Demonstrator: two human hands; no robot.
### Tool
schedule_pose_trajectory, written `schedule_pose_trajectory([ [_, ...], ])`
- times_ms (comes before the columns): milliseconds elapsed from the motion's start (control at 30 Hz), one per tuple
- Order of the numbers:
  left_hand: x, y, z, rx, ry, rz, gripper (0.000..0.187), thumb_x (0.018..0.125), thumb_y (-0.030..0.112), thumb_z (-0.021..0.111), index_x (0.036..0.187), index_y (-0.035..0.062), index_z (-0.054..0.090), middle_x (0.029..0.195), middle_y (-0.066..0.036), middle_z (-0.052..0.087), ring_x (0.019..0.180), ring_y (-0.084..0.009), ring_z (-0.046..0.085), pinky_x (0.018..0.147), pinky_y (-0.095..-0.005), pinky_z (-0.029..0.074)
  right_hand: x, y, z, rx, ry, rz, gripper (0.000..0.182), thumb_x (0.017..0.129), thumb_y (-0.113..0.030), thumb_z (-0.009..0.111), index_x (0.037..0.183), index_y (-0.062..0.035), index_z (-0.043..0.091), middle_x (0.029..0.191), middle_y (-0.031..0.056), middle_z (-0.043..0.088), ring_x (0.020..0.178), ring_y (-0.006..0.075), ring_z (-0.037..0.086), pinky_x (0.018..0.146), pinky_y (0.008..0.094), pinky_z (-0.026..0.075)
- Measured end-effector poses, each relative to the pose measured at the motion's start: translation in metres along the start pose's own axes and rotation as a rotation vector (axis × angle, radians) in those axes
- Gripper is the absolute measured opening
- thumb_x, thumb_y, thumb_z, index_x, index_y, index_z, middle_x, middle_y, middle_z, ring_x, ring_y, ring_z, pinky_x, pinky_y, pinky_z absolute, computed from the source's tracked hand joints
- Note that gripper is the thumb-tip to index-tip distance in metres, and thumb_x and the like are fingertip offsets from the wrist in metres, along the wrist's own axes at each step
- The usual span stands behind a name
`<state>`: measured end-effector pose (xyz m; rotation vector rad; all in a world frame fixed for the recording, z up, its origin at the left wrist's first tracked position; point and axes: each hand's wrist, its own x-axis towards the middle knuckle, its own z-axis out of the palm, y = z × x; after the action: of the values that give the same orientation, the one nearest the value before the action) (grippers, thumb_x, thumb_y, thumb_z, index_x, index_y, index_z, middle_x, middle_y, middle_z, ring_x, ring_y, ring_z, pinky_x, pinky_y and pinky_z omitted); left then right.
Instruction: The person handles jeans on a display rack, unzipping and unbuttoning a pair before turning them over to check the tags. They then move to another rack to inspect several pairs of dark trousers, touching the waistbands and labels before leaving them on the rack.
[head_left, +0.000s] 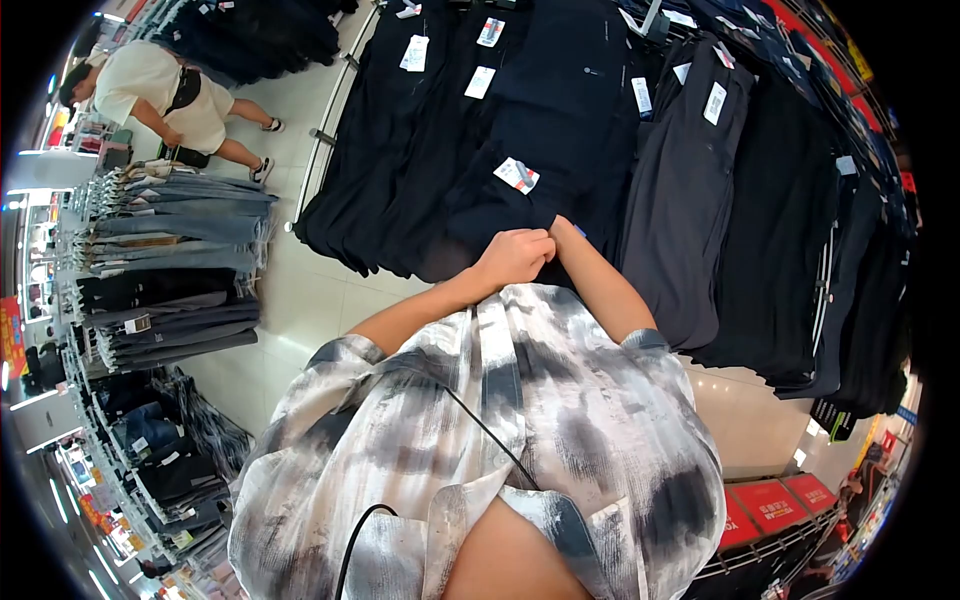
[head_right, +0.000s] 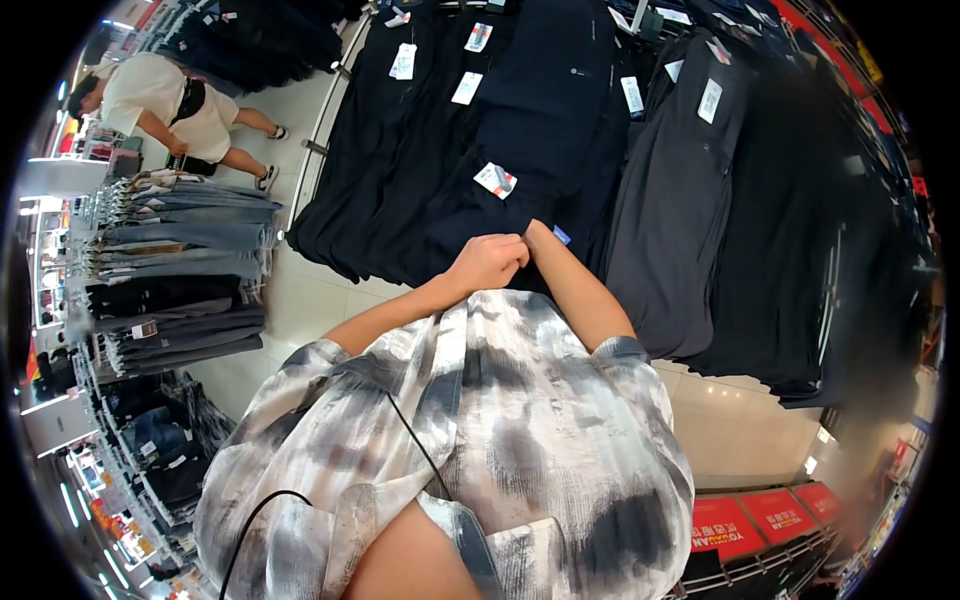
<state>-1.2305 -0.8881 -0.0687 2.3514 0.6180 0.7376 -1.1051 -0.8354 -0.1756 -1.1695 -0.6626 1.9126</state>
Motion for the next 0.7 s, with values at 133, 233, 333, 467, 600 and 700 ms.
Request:
schedule_pose_trajectory([
  [133,-0.005,-0.004,0.000,0.049,0.006,0.002,0.009,0.077,0.000,0.061,0.075,0.0091,0.061,0.073,-0.004,0.057,0.071,-0.0251,0.063,0.061,-0.0364,0.051,-0.002,0.011,-0.001,-0.089,0.035,-0.022,0.018,0.085,-0.010,0.060,0.097,0.0006,0.068,0.096,0.0051,0.067,0.077,0.0144,0.057,0.063,0.0317,0.047],
  [233,-0.001,-0.004,0.000,0.040,0.057,0.021,0.009,0.077,0.000,0.061,0.075,0.0091,0.061,0.074,-0.005,0.057,0.071,-0.0248,0.063,0.060,-0.0361,0.051,-0.004,0.024,-0.004,-0.247,0.089,-0.059,0.018,0.085,-0.010,0.060,0.097,0.0006,0.068,0.096,0.0051,0.067,0.077,0.0143,0.057,0.063,0.0314,0.048],
  [333,0.001,-0.002,0.001,0.014,0.053,0.051,0.010,0.076,-0.001,0.061,0.075,0.0083,0.061,0.074,-0.005,0.057,0.070,-0.0252,0.062,0.059,-0.0357,0.051,-0.007,0.037,-0.009,-0.400,0.122,-0.085,0.018,0.085,-0.010,0.060,0.097,0.0005,0.068,0.097,0.0051,0.067,0.078,0.0142,0.057,0.063,0.0312,0.048],
  [467,0.001,-0.002,0.000,0.008,0.063,0.090,0.010,0.075,-0.003,0.061,0.075,0.0073,0.061,0.073,-0.007,0.055,0.067,-0.0266,0.060,0.058,-0.0359,0.050,-0.007,0.042,-0.015,-0.519,0.121,-0.091,0.019,0.085,-0.010,0.060,0.098,0.0005,0.069,0.098,0.0051,0.067,0.078,0.0141,0.057,0.064,0.0308,0.048],
  [600,0.005,-0.002,-0.003,-0.028,0.147,0.042,0.010,0.076,-0.005,0.060,0.076,0.0051,0.061,0.072,-0.010,0.053,0.065,-0.0294,0.059,0.057,-0.0367,0.048,-0.003,0.034,-0.022,-0.544,0.085,-0.091,0.019,0.085,-0.010,0.060,0.098,0.0005,0.069,0.098,0.0051,0.068,0.078,0.0139,0.057,0.065,0.0304,0.048],
  [700,0.015,-0.007,-0.010,-0.089,0.253,-0.081,0.011,0.078,-0.007,0.057,0.078,0.0024,0.061,0.072,-0.013,0.053,0.064,-0.0316,0.057,0.056,-0.0376,0.045,-0.005,0.016,-0.025,-0.462,0.035,-0.076,0.019,0.085,-0.010,0.060,0.099,0.0005,0.069,0.099,0.0051,0.068,0.078,0.0138,0.057,0.065,0.0302,0.048],
])
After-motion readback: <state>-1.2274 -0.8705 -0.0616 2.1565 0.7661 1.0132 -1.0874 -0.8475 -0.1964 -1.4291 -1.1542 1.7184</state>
